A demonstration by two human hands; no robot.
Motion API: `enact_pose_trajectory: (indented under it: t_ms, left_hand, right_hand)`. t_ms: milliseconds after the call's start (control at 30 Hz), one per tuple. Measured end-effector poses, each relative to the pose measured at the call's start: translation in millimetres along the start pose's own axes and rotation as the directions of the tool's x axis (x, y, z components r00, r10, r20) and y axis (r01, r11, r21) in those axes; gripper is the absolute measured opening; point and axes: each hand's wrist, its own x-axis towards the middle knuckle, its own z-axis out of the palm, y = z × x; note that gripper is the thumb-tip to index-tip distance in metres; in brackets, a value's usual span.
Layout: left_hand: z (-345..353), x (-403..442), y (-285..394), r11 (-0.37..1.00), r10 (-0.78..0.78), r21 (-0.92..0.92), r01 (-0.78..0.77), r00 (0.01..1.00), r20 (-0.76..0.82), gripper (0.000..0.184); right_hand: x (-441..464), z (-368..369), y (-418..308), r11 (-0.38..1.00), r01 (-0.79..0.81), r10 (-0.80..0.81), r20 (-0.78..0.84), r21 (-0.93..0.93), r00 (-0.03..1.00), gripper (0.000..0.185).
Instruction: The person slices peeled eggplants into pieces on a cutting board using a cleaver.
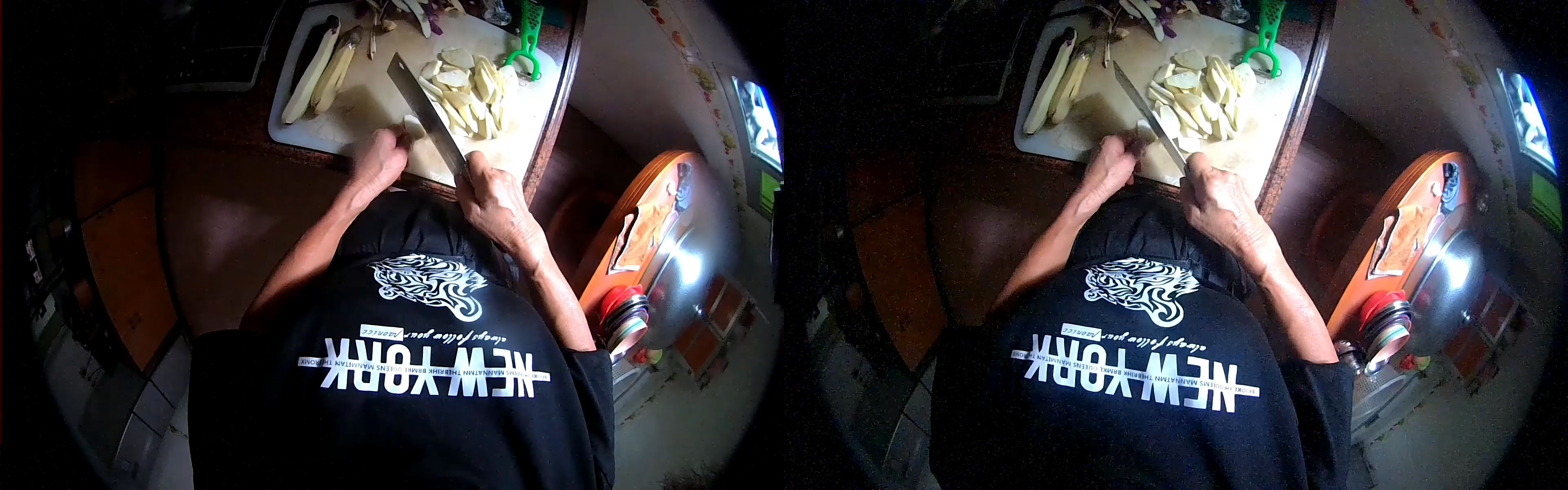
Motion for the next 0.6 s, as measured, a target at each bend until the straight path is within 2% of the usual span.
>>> enact_pose_trajectory:
  t_ms: [100, 167, 300, 367, 500, 600]
  left_hand:
    - [3, 7, -10, 0.99, 0.137, 0.051, -0.134, 0.988, -0.068, 0.033]
    - [2, 10, -16, 0.981, 0.099, 0.173, -0.089, 0.994, -0.053, 0.031]
    - [2, 9, -17, 0.971, 0.088, 0.224, -0.077, 0.995, -0.036, 0.027]
    - [4, 8, -15, 0.975, 0.103, 0.208, -0.071, 0.984, -0.148, 0.024]
    - [1, 10, -17, 0.977, 0.106, 0.199, -0.079, 0.986, -0.128, 0.024]
    - [0, 9, -19, 0.977, 0.157, 0.161, -0.141, 0.983, -0.096, 0.024]
  right_hand:
    - [1, 3, 2, 0.998, 0.062, -0.062, -0.016, -0.019, 0.998, 0.012]
    - [2, 1, 2, 0.998, 0.059, -0.059, 0.003, -0.036, 0.998, 0.012]
    - [8, 7, 2, 0.992, 0.051, -0.045, 0.054, -0.114, 0.998, 0.011]
    - [14, 19, 2, 0.99, 0.07, -0.066, 0.034, -0.121, 0.997, 0.012]
    - [21, 23, 11, 0.981, 0.161, -0.168, -0.055, -0.108, 0.984, 0.012]
    - [16, 13, 13, 0.987, 0.121, -0.127, -0.048, -0.104, 0.991, 0.012]
